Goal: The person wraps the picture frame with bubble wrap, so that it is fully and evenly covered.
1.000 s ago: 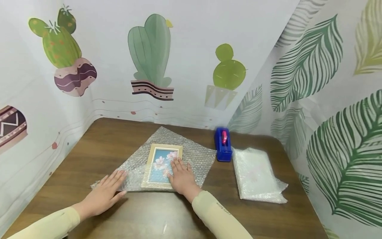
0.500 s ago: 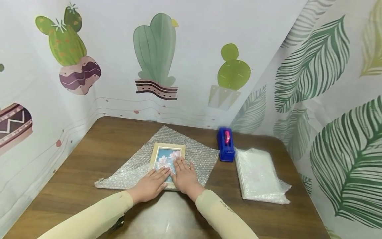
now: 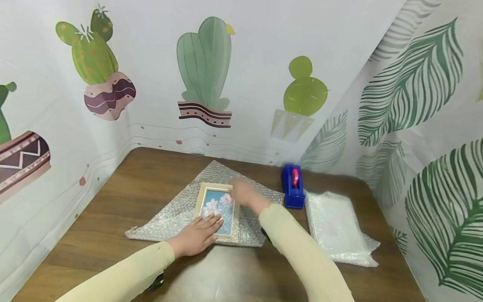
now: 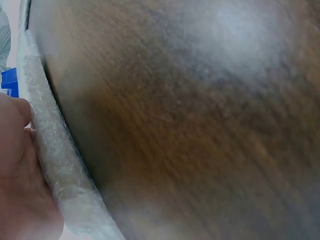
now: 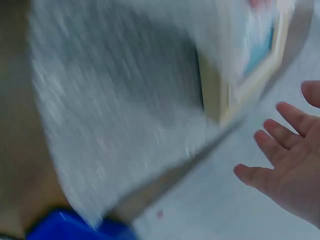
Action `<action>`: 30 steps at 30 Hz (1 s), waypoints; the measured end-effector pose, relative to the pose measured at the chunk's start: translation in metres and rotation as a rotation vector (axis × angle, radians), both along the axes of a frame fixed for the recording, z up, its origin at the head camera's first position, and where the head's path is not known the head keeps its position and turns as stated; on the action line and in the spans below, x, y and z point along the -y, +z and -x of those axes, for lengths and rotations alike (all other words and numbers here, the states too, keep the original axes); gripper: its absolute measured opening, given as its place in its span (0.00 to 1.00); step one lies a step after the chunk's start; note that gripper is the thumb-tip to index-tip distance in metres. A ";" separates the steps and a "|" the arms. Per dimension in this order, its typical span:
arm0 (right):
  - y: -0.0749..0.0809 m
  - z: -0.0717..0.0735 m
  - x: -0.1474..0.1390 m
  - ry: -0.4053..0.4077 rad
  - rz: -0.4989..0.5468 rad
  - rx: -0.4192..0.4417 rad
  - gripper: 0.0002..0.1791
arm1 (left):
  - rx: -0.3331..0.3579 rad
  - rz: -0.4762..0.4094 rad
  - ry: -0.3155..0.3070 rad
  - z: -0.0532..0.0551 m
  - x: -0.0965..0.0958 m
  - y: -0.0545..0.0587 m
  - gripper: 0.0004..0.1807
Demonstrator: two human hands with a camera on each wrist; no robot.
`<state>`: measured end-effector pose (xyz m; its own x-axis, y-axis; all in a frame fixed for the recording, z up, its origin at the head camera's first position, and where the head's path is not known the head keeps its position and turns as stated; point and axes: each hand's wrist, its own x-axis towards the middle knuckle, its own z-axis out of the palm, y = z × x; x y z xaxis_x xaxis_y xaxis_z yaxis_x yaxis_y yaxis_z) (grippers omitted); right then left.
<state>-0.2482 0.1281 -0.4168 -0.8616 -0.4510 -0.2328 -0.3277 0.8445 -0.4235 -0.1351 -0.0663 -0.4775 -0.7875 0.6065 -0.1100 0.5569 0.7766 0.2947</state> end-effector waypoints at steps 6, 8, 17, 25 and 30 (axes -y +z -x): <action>-0.005 0.047 -0.016 -0.151 0.032 0.023 0.29 | 0.039 0.006 0.031 -0.003 -0.001 -0.002 0.29; -0.017 0.053 -0.023 -0.206 0.023 0.047 0.30 | 0.046 0.001 0.032 -0.004 -0.002 -0.001 0.29; -0.058 0.046 -0.034 -0.312 0.042 0.087 0.28 | 0.005 -0.002 0.013 -0.006 -0.004 -0.001 0.28; -0.041 0.048 -0.017 -0.294 0.157 0.010 0.27 | -0.007 0.010 0.008 -0.001 0.000 0.000 0.28; -0.038 0.050 -0.002 -0.248 0.133 0.034 0.25 | 0.025 0.022 0.020 0.000 -0.002 0.001 0.29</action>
<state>-0.2987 0.1304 -0.4550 -0.9421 -0.2558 -0.2168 -0.1013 0.8334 -0.5432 -0.1347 -0.0640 -0.4765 -0.7961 0.5881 -0.1427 0.5341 0.7937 0.2912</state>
